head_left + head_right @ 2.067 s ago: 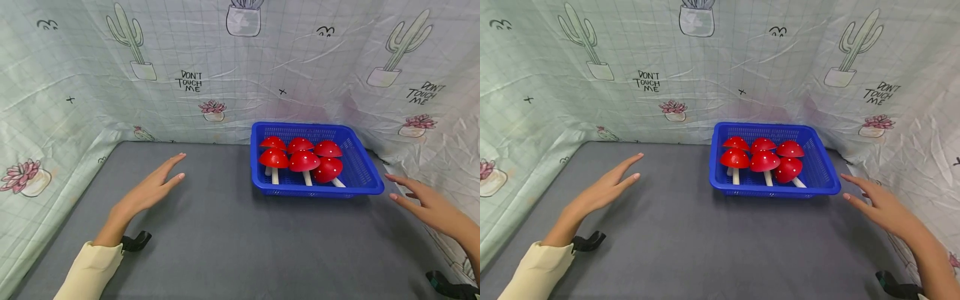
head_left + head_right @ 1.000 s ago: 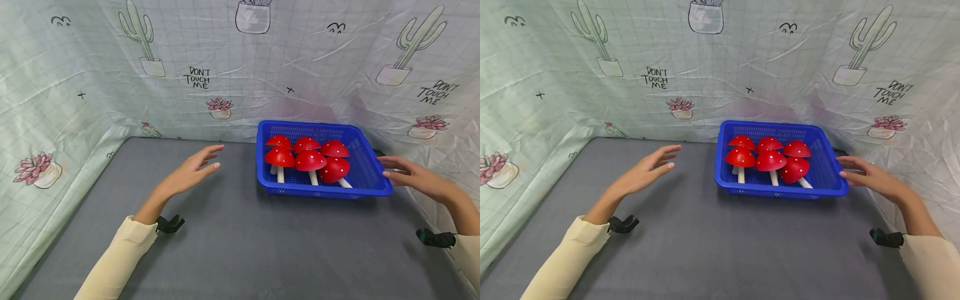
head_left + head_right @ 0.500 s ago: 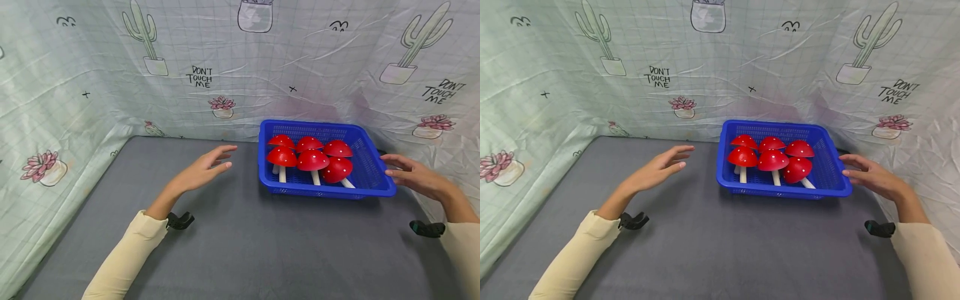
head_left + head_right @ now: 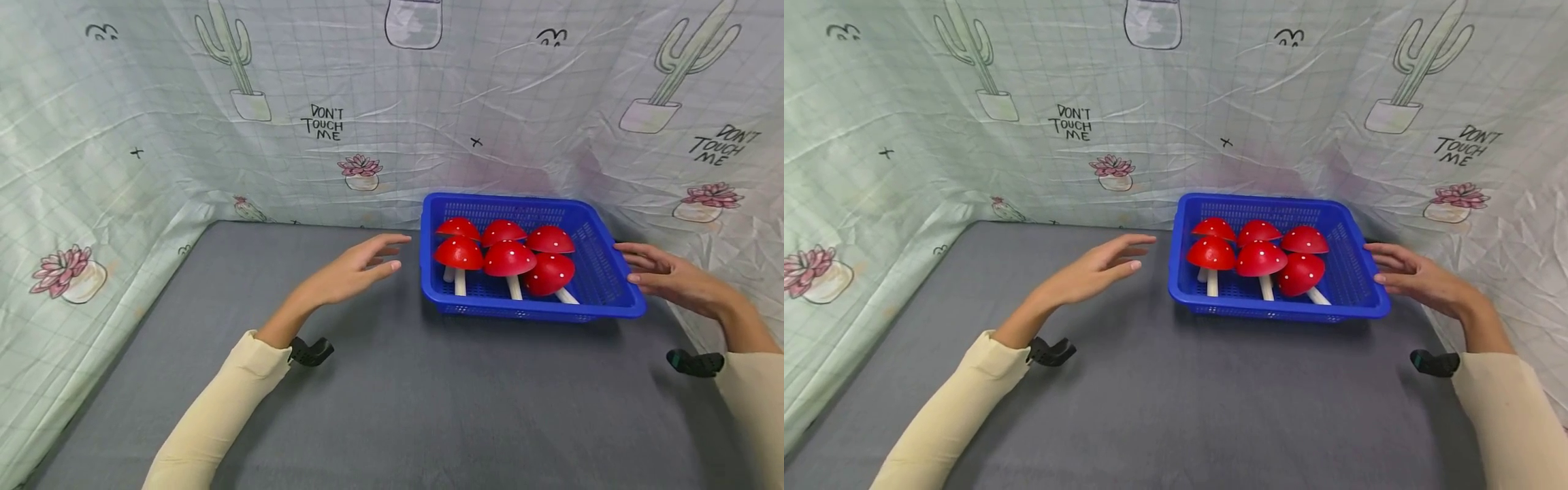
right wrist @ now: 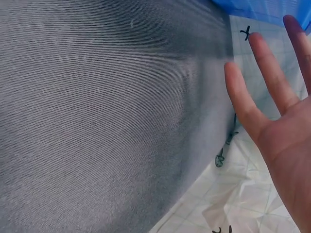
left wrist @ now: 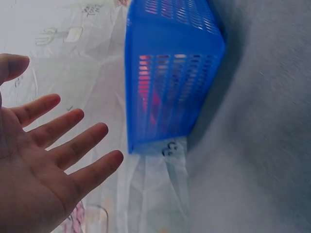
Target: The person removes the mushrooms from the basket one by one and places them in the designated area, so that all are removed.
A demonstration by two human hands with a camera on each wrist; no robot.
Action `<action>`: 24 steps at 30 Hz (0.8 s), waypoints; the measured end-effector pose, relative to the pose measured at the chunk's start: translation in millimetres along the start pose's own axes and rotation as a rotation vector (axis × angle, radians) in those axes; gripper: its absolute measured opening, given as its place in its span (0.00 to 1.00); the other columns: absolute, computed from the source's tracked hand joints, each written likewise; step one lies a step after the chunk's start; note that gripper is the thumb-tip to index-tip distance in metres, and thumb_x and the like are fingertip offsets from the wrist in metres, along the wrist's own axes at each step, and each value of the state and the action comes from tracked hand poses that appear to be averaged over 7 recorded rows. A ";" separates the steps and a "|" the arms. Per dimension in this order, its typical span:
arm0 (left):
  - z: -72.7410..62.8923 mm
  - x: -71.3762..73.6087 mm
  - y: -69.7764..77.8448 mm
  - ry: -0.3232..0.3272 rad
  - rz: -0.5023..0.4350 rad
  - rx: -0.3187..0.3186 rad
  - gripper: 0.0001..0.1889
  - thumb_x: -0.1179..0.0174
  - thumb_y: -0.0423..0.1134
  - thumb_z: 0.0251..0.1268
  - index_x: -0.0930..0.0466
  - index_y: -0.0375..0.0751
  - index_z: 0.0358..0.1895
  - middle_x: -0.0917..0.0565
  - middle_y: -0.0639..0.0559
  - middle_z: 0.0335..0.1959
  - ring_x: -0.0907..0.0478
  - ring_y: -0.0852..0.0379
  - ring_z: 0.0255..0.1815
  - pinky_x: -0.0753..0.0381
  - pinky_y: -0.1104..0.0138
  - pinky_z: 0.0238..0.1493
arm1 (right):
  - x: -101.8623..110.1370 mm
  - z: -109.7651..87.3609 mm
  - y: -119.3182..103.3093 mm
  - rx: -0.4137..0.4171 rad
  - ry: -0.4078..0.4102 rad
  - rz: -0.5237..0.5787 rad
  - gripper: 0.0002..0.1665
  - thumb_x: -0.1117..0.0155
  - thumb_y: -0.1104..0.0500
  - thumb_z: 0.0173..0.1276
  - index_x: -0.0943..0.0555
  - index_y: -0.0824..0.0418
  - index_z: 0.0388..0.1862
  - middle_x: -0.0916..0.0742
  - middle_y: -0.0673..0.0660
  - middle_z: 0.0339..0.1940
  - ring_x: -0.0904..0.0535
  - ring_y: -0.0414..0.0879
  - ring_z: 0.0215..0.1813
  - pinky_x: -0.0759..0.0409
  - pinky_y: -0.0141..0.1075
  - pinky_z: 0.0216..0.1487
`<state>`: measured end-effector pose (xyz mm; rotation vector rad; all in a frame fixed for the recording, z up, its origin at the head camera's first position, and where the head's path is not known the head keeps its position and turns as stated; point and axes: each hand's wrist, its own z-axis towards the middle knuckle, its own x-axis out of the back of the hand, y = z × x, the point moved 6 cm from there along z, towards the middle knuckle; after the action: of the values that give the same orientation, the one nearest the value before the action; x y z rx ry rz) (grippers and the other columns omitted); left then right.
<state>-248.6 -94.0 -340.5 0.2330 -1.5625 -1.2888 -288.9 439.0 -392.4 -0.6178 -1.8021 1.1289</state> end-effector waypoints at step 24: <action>54.2 -30.9 47.6 -0.113 -0.091 -0.144 0.23 0.45 0.43 0.78 0.31 0.47 0.72 0.29 0.49 0.71 0.24 0.45 0.67 0.21 0.61 0.62 | -8.4 17.1 7.0 0.080 -0.224 0.769 0.33 0.65 0.74 0.81 0.30 0.46 0.72 0.17 0.51 0.62 0.15 0.52 0.57 0.15 0.48 0.53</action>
<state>-257.2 -21.0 -313.2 0.1438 -1.5597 -1.5019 -300.2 428.3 -405.2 -1.2352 -1.7239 1.8246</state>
